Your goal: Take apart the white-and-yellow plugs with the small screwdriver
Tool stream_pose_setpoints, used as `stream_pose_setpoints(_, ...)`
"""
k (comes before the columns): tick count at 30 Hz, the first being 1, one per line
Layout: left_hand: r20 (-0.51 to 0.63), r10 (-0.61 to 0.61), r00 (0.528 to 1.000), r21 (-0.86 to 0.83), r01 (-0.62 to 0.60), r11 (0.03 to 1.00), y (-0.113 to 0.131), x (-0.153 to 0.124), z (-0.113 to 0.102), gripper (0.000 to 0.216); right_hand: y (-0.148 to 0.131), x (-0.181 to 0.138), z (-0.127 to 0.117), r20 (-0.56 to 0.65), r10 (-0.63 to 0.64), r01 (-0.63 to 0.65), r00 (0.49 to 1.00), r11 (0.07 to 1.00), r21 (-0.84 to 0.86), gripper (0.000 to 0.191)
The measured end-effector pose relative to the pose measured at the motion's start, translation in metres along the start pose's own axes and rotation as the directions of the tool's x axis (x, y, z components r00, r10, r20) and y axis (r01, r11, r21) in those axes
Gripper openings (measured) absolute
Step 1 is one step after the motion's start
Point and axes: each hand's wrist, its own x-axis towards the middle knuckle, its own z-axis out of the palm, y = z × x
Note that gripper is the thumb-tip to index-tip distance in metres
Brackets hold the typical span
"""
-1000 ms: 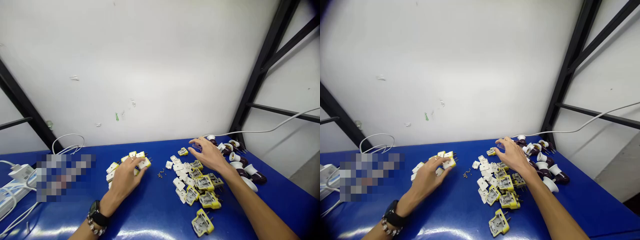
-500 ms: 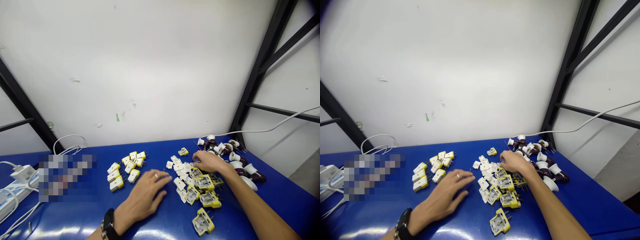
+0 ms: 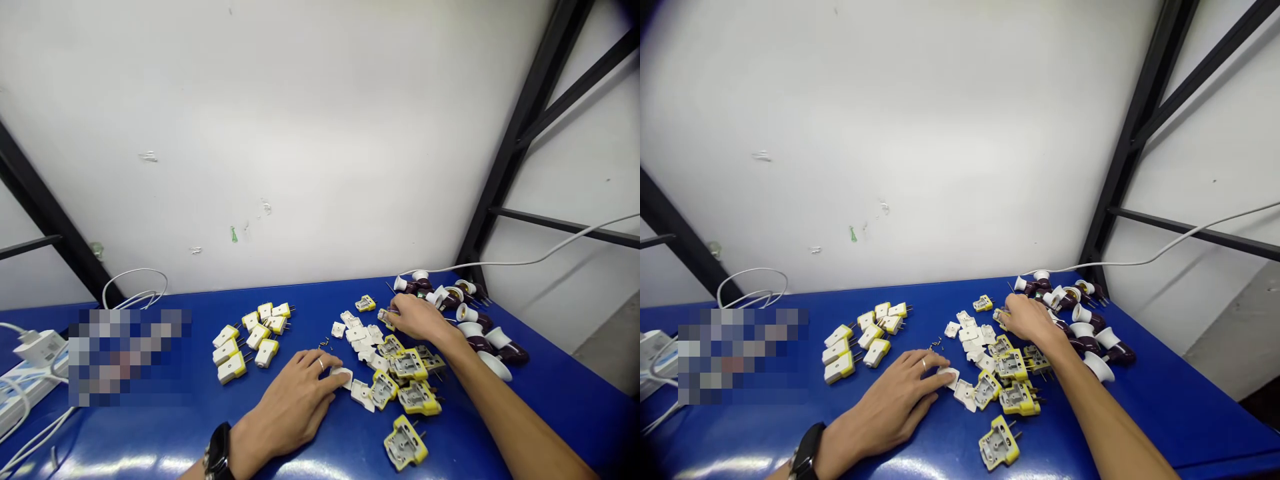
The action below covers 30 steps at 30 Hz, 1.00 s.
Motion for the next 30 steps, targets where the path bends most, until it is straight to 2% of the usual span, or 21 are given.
stream_pose_setpoints(4,-0.017,0.006,1.000,-0.031,-0.006,1.000,-0.003,0.000,0.005,0.028,-0.013,-0.007,-0.013,-0.131,-0.002,0.008,0.991,0.999,0.045,0.030)
stream_pose_setpoints(6,-0.043,-0.028,0.999,-0.062,0.025,0.998,-0.006,-0.001,0.006,0.025,-0.027,-0.018,-0.021,-0.232,-0.095,0.136,0.968,0.976,0.168,0.029)
stream_pose_setpoints(8,-0.099,-0.047,0.994,-0.095,0.038,0.995,-0.010,-0.003,0.004,0.025,-0.044,-0.033,-0.028,-0.255,-0.242,0.310,0.936,0.911,0.272,0.025)
stream_pose_setpoints(10,-0.203,-0.050,0.978,-0.110,0.028,0.993,-0.017,-0.006,-0.003,0.025,-0.062,-0.050,-0.030,-0.240,-0.361,0.423,0.901,0.853,0.306,0.021)
stream_pose_setpoints(13,-0.396,-0.057,0.917,-0.100,0.019,0.995,-0.027,-0.010,-0.015,0.022,-0.083,-0.072,-0.021,-0.184,-0.465,0.500,0.866,0.823,0.271,0.010)
stream_pose_setpoints(16,-0.462,-0.040,0.886,-0.096,-0.006,0.995,-0.028,-0.011,-0.020,0.024,-0.096,-0.083,-0.004,-0.070,-0.559,0.561,0.826,0.805,0.195,0.008)
stream_pose_setpoints(18,-0.439,-0.024,0.898,-0.112,-0.028,0.993,-0.026,-0.010,-0.019,0.026,-0.099,-0.085,0.005,-0.012,-0.583,0.576,0.812,0.799,0.173,0.010)
stream_pose_setpoints(23,-0.344,-0.044,0.938,-0.194,-0.026,0.981,-0.020,-0.009,-0.015,0.027,-0.095,-0.077,0.006,0.051,-0.527,0.502,0.848,0.831,0.240,0.033)
stream_pose_setpoints(26,-0.225,-0.080,0.971,-0.273,0.016,0.962,-0.019,-0.011,-0.017,0.026,-0.091,-0.072,0.003,0.134,-0.568,0.511,0.812,0.802,0.310,0.055)
stream_pose_setpoints(28,-0.150,-0.092,0.984,-0.319,0.040,0.947,-0.017,-0.012,-0.018,0.026,-0.090,-0.070,0.004,0.158,-0.591,0.531,0.791,0.792,0.303,0.057)
stream_pose_setpoints(30,-0.094,-0.095,0.991,-0.355,0.056,0.933,-0.015,-0.012,-0.018,0.025,-0.090,-0.069,0.006,0.161,-0.588,0.532,0.792,0.796,0.289,0.053)
